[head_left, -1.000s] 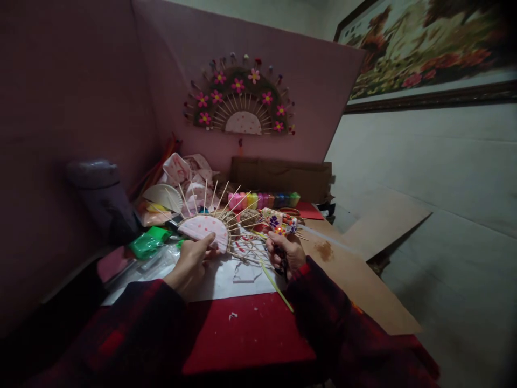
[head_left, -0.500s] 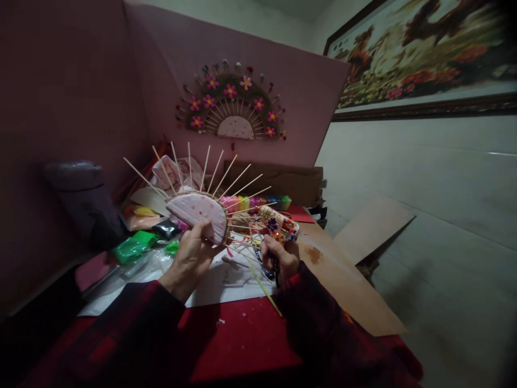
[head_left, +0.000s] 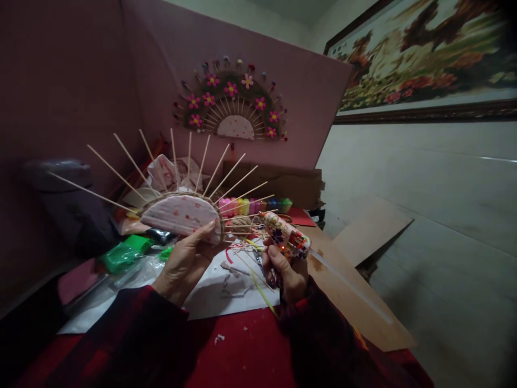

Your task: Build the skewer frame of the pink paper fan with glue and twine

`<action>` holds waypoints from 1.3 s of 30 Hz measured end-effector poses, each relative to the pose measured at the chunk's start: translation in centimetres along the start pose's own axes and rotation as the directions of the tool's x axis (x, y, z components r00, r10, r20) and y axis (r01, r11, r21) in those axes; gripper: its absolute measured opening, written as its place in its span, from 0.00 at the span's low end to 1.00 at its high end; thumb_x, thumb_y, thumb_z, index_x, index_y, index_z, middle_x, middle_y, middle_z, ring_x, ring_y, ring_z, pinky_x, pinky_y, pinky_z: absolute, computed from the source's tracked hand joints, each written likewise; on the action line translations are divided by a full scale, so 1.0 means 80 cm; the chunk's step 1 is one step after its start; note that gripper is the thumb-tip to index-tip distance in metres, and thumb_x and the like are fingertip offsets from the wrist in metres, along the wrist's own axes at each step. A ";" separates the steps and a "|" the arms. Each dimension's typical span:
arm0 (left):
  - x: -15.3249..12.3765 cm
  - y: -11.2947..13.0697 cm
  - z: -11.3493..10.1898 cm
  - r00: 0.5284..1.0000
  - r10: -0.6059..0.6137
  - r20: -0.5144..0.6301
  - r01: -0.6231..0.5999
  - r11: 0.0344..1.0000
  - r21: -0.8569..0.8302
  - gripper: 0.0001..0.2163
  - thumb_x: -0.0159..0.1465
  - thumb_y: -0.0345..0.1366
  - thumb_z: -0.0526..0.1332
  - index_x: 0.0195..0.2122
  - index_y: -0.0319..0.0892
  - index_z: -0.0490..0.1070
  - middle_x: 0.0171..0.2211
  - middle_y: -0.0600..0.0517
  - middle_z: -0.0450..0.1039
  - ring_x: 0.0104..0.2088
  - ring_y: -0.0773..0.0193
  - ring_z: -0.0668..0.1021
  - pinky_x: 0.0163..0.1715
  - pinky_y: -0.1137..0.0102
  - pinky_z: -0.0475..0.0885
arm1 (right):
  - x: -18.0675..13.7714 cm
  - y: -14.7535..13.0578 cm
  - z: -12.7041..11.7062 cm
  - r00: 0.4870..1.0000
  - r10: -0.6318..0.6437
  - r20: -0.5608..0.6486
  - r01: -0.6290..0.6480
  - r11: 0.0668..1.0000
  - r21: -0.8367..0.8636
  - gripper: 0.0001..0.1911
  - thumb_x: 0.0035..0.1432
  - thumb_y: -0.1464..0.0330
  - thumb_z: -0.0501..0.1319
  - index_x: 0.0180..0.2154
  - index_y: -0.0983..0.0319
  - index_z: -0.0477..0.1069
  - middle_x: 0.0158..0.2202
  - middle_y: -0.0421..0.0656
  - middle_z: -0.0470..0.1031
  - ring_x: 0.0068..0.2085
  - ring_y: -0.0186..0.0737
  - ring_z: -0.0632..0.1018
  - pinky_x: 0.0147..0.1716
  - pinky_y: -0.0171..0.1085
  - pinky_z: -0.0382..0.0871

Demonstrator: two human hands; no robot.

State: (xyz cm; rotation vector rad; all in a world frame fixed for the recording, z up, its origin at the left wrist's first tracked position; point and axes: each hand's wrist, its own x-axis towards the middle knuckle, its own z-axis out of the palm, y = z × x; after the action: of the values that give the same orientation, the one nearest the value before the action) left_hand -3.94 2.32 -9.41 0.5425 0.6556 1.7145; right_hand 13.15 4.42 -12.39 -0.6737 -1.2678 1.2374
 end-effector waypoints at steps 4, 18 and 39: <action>-0.004 0.013 -0.001 0.997 0.073 0.025 -0.073 0.997 -0.007 0.05 0.55 0.25 0.61 0.32 0.36 0.75 0.31 0.48 0.78 0.33 0.61 0.78 0.33 0.64 0.76 | -0.004 0.002 0.000 0.996 0.061 0.070 -0.052 0.990 -0.131 0.20 0.51 0.53 0.59 0.22 0.64 0.68 0.13 0.37 0.63 0.12 0.26 0.61 0.10 0.30 0.46; -0.004 0.016 -0.001 0.978 0.205 -0.048 -0.206 0.978 -0.027 0.04 0.55 0.25 0.62 0.32 0.37 0.73 0.31 0.52 0.76 0.33 0.65 0.77 0.35 0.67 0.76 | -0.007 0.005 0.002 0.980 0.190 0.055 -0.169 0.948 -0.271 0.27 0.51 0.49 0.57 0.15 0.64 0.66 0.07 0.36 0.56 0.10 0.26 0.58 0.11 0.30 0.46; -0.008 0.004 0.004 0.980 0.195 -0.051 -0.195 0.981 0.007 0.06 0.51 0.25 0.65 0.30 0.39 0.73 0.29 0.53 0.76 0.30 0.67 0.77 0.32 0.69 0.76 | -0.008 0.004 0.007 0.973 0.226 0.037 -0.204 0.930 -0.307 0.28 0.48 0.48 0.58 0.14 0.64 0.64 0.08 0.36 0.56 0.10 0.25 0.58 0.10 0.30 0.45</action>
State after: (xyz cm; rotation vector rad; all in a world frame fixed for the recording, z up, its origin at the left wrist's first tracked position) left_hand -3.77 1.67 -8.97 0.5815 0.6580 1.9167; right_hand 12.61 3.77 -12.79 -1.0198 -1.4903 1.2652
